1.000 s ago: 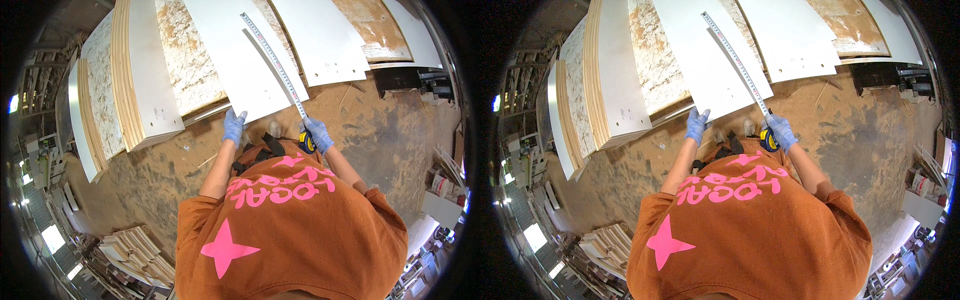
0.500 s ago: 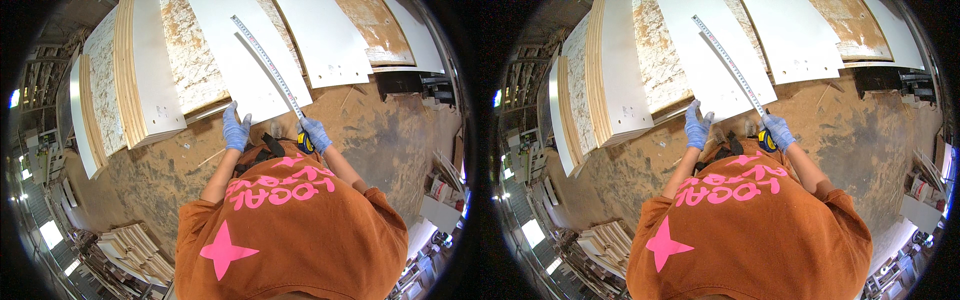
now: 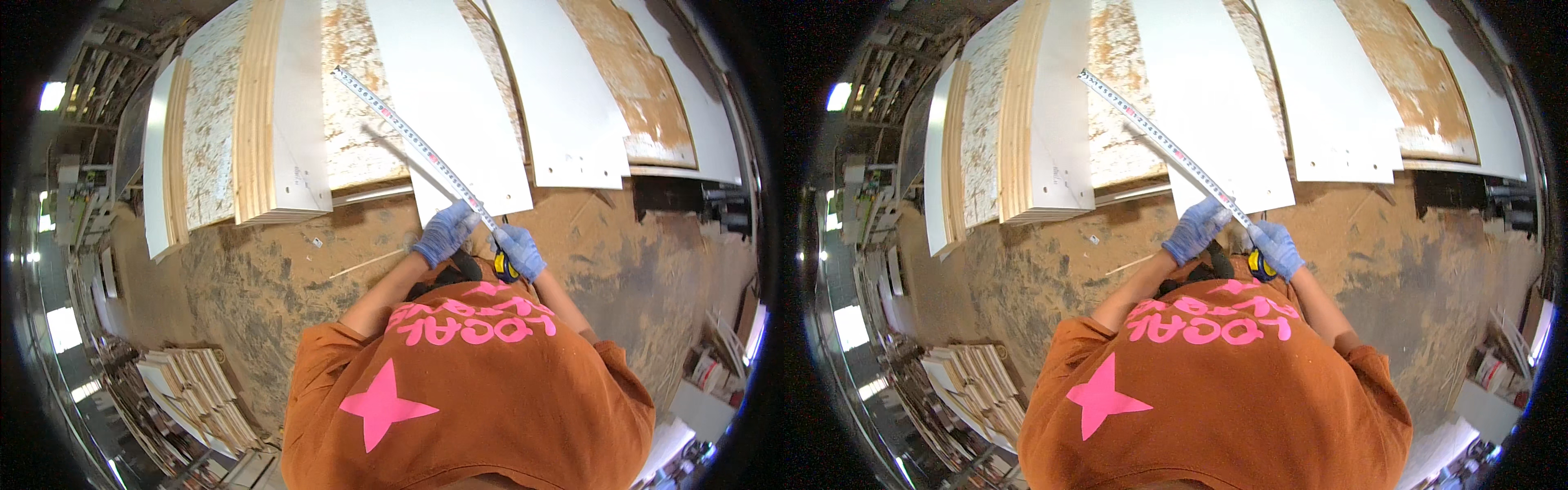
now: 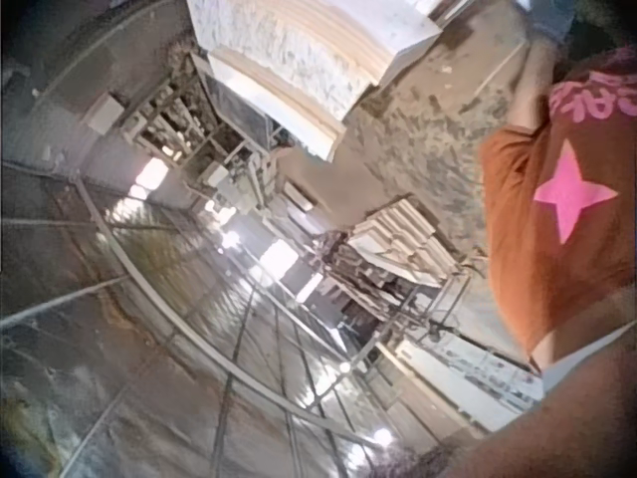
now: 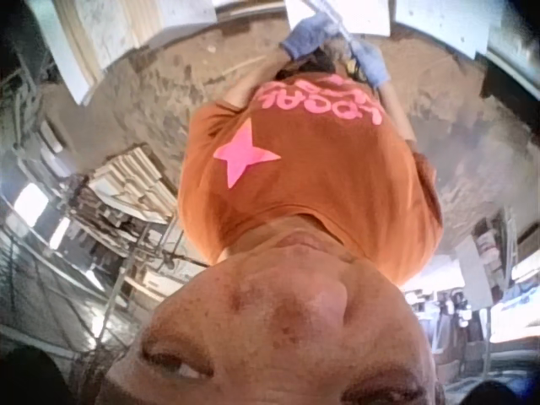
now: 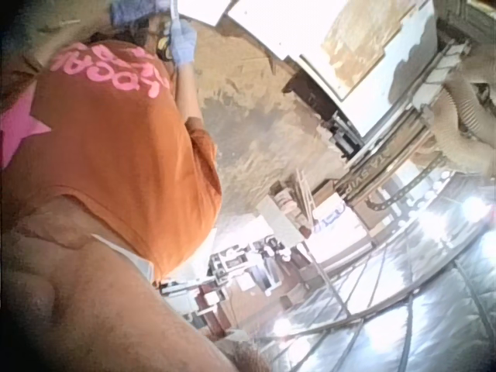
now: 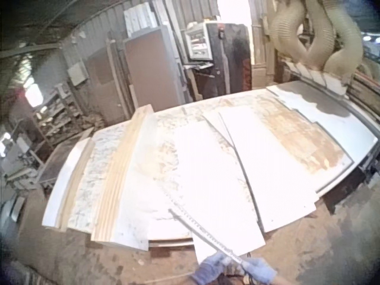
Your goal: The person measures several white rectangular wood panels with a tape measure in a workshop. They repeatedly extend the tape measure across the panels, adjust the position, and compare against a printed instruction sheet placed on the workbench.
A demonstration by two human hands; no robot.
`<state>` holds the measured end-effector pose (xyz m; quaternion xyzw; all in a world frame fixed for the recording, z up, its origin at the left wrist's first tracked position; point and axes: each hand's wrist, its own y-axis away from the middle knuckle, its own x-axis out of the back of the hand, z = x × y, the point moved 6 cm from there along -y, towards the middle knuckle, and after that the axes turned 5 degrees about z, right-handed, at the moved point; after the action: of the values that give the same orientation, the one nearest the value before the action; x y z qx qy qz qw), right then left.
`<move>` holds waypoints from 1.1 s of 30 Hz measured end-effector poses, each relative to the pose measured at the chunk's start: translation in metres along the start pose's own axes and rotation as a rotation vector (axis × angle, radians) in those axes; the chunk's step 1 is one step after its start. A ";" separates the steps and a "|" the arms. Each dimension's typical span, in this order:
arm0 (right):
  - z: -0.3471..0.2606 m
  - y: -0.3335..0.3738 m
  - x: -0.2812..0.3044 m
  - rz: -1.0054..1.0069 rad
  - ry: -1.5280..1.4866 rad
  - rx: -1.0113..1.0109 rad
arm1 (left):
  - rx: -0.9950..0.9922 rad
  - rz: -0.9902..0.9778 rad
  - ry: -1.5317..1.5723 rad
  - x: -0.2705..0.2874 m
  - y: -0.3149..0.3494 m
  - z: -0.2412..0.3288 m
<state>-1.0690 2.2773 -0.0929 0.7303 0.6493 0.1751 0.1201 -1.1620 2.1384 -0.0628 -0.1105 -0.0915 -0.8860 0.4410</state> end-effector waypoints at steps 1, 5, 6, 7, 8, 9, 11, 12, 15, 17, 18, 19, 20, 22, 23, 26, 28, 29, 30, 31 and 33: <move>0.004 -0.002 0.000 0.002 0.025 0.016 | 0.013 0.001 0.015 0.001 0.002 0.000; -0.015 0.001 -0.008 -0.079 0.031 0.001 | 0.078 0.017 0.024 0.004 0.011 0.005; -0.017 0.001 -0.009 -0.086 0.015 0.012 | 0.096 0.016 0.023 0.003 0.013 0.008; -0.012 -0.001 -0.009 -0.087 0.044 0.030 | 0.094 0.014 0.024 0.000 0.015 0.005; -0.009 -0.004 -0.009 -0.089 0.074 0.049 | 0.087 -0.018 -0.105 -0.004 0.017 -0.003; -0.011 -0.005 -0.011 -0.108 0.078 0.030 | 0.099 0.004 -0.025 -0.007 0.020 -0.006; -0.013 -0.005 -0.013 -0.117 0.041 0.048 | 0.103 0.032 0.075 -0.010 0.024 -0.010; -0.009 -0.008 -0.014 -0.139 0.077 0.062 | 0.096 0.041 0.091 -0.009 0.025 -0.008; -0.001 -0.015 -0.014 -0.151 0.133 0.050 | 0.080 0.108 0.184 -0.007 0.028 -0.002; -0.004 -0.016 -0.015 -0.183 0.078 0.047 | 0.111 0.084 0.134 -0.004 0.027 0.008; -0.001 -0.018 -0.016 -0.207 0.064 0.036 | 0.130 0.079 0.095 -0.003 0.027 0.011; 0.000 -0.018 -0.015 -0.206 0.034 0.022 | 0.090 0.050 0.075 -0.009 0.025 -0.003; 0.003 -0.020 -0.018 -0.214 0.004 0.006 | 0.094 0.066 0.069 -0.005 0.028 0.002; -0.009 -0.016 -0.023 -0.233 0.002 0.010 | 0.052 0.070 0.007 -0.002 0.030 0.005; -0.008 -0.016 -0.025 -0.253 0.010 0.006 | 0.038 0.100 0.029 -0.001 0.033 0.005; -0.005 -0.015 -0.025 -0.259 -0.067 0.025 | 0.017 0.102 0.031 -0.005 0.033 0.005; -0.007 -0.014 -0.026 -0.262 -0.044 0.039 | 0.021 0.132 -0.001 -0.003 0.035 0.010; -0.010 -0.012 -0.027 -0.247 -0.032 0.029 | 0.004 0.151 0.021 -0.003 0.037 0.008; -0.013 -0.010 -0.029 -0.230 -0.021 0.017 | -0.014 0.168 0.043 -0.002 0.038 0.006; -0.012 -0.012 -0.032 -0.243 -0.028 0.009 | -0.014 0.183 0.034 0.000 0.038 0.003; -0.009 -0.012 -0.036 -0.239 -0.061 -0.011 | -0.023 0.177 0.012 0.007 0.040 0.008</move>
<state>-1.0872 2.2428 -0.0932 0.6520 0.7268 0.1408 0.1638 -1.1335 2.1112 -0.0506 -0.1180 -0.0687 -0.8452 0.5167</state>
